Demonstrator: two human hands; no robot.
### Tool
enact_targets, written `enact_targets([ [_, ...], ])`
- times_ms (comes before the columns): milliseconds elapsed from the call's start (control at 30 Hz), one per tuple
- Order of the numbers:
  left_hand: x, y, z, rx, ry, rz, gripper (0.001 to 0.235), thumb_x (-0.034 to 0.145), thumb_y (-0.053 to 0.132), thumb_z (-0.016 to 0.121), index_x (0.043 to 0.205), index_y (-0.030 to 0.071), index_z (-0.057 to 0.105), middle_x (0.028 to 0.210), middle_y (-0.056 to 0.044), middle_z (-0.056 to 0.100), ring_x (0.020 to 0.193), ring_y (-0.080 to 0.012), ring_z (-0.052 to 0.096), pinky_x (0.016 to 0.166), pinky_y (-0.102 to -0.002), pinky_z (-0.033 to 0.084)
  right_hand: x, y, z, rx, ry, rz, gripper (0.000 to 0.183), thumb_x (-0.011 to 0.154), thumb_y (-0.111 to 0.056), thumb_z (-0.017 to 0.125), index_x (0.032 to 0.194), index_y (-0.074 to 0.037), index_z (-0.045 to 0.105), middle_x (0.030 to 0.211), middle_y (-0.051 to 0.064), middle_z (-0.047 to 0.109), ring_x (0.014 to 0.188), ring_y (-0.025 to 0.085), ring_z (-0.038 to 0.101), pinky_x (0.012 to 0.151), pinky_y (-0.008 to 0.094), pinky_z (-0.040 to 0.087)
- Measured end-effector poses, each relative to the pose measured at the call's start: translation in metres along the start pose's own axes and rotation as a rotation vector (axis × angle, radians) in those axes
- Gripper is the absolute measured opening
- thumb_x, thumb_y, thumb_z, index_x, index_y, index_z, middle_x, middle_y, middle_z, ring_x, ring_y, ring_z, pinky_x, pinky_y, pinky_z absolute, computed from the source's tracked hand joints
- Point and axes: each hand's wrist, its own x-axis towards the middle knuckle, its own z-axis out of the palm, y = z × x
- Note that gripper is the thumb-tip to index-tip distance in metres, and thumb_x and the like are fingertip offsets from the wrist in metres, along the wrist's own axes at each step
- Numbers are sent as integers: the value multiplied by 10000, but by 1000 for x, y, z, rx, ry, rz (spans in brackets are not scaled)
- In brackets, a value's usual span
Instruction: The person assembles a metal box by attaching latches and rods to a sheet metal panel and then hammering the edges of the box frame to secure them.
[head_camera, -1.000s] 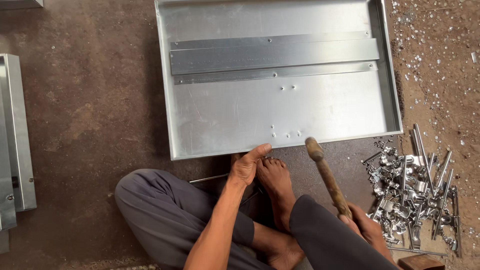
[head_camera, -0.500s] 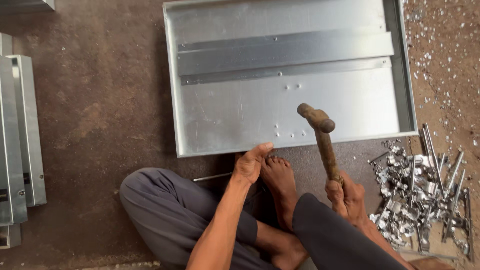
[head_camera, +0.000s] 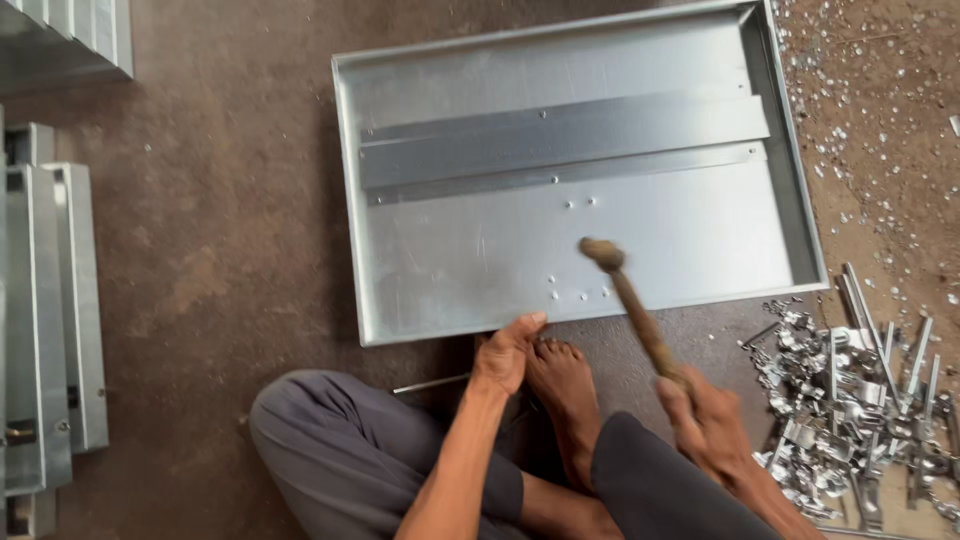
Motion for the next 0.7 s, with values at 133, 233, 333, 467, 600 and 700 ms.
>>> enact_targets([
  [133,-24,-14,-13,-22,-1,19,283,780,1,794,1034,63,685,977,-30,687,934,-184,667,894,-349,550,-6,18,2,755,163,-638,399,999,-502,636,835,-149,545,611,4,444,536,88,365,454,282,346],
  [233,-16,-14,-19,4,-10,5,266,793,6,790,1033,62,690,980,-41,693,927,-191,676,899,-355,557,-15,24,8,-57,-121,158,307,943,-385,541,893,-96,632,452,87,546,384,197,473,388,378,374],
  [333,13,-15,-21,-7,1,21,232,811,36,796,1023,36,704,993,-66,703,948,-208,680,921,-361,555,-14,73,18,-150,71,-67,340,974,-403,538,867,-101,650,461,65,532,392,159,500,416,344,385],
  [467,-21,-2,-2,25,10,-55,236,784,90,793,1010,64,732,993,-55,719,969,-200,683,929,-343,541,-49,142,-23,-472,-88,234,366,987,-494,511,943,-148,624,569,36,597,447,205,568,437,367,475],
  [600,-36,39,52,108,57,-135,234,829,171,778,1002,18,741,1016,-75,739,983,-215,709,968,-321,561,-19,108,-30,-793,-18,51,442,896,-510,574,1078,-114,651,994,92,640,745,205,621,666,376,546],
  [700,-39,71,98,176,109,20,246,800,129,811,967,-10,697,970,-125,707,952,-250,720,875,-428,639,60,37,13,-421,132,-272,760,863,-568,671,1366,-6,580,1353,239,572,1255,384,544,1018,516,463],
])
